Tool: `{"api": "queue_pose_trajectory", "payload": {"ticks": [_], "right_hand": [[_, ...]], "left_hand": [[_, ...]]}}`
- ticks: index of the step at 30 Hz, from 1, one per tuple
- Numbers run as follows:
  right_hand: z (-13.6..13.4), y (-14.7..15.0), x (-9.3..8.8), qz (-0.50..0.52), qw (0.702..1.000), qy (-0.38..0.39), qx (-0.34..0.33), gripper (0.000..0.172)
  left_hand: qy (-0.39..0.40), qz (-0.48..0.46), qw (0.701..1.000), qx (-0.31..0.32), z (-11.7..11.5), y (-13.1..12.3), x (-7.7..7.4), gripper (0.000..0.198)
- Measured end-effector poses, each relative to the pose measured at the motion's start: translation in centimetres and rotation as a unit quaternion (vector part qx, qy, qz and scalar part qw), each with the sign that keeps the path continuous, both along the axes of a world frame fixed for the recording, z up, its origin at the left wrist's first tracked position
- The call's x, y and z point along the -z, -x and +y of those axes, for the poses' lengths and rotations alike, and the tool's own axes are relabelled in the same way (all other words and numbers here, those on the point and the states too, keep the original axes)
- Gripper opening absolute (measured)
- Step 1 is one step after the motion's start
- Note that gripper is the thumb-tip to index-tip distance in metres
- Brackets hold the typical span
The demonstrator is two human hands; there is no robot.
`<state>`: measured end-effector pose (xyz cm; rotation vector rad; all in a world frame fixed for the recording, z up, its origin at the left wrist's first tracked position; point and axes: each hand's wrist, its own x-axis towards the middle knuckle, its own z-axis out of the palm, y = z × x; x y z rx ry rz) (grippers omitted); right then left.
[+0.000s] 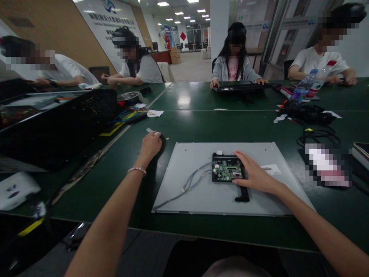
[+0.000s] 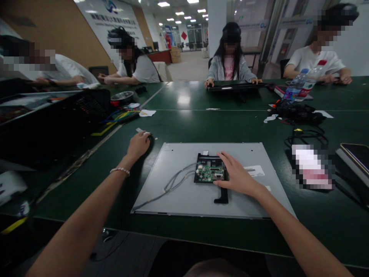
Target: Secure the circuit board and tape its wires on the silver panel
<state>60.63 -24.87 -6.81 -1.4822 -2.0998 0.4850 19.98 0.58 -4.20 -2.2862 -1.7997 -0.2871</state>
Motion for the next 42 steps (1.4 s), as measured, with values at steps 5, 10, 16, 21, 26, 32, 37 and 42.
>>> {"api": "queue_pose_trajectory", "payload": {"ticks": [5,10,16,21,26,32,37,42], "right_hand": [[0.0,0.1,0.3,-0.010,1.000,-0.002,-0.002,0.096],[0.1,0.0,0.5,-0.008,1.000,-0.015,-0.005,0.097],[0.0,0.0,0.7,-0.003,1.000,-0.026,-0.011,0.104],[-0.1,0.1,0.6,-0.007,1.000,-0.021,-0.011,0.102],[-0.1,0.2,0.6,-0.011,1.000,-0.020,-0.011,0.101],[-0.1,0.2,0.7,-0.016,1.000,-0.022,-0.012,0.102],[-0.1,0.3,0.6,-0.019,0.999,-0.023,-0.014,0.101],[-0.2,0.3,0.5,-0.027,0.999,-0.024,-0.013,0.098]], "left_hand": [[0.029,-0.025,0.999,-0.006,0.3,0.4,0.5,0.044],[-0.001,-0.027,1.000,-0.011,-0.5,0.0,0.2,0.042],[-0.074,-0.102,0.987,0.098,-3.8,-1.9,-1.0,0.038],[-0.043,-0.093,0.955,0.278,-10.8,-4.8,-2.9,0.030],[-0.057,-0.065,0.927,0.364,-19.4,-7.4,-3.4,0.023],[-0.053,-0.026,0.919,0.391,-23.7,-8.8,-1.3,0.020],[-0.086,-0.032,0.920,0.380,-24.0,-8.9,-0.4,0.020],[-0.126,-0.022,0.915,0.384,-25.0,-9.1,-0.3,0.020]]}}
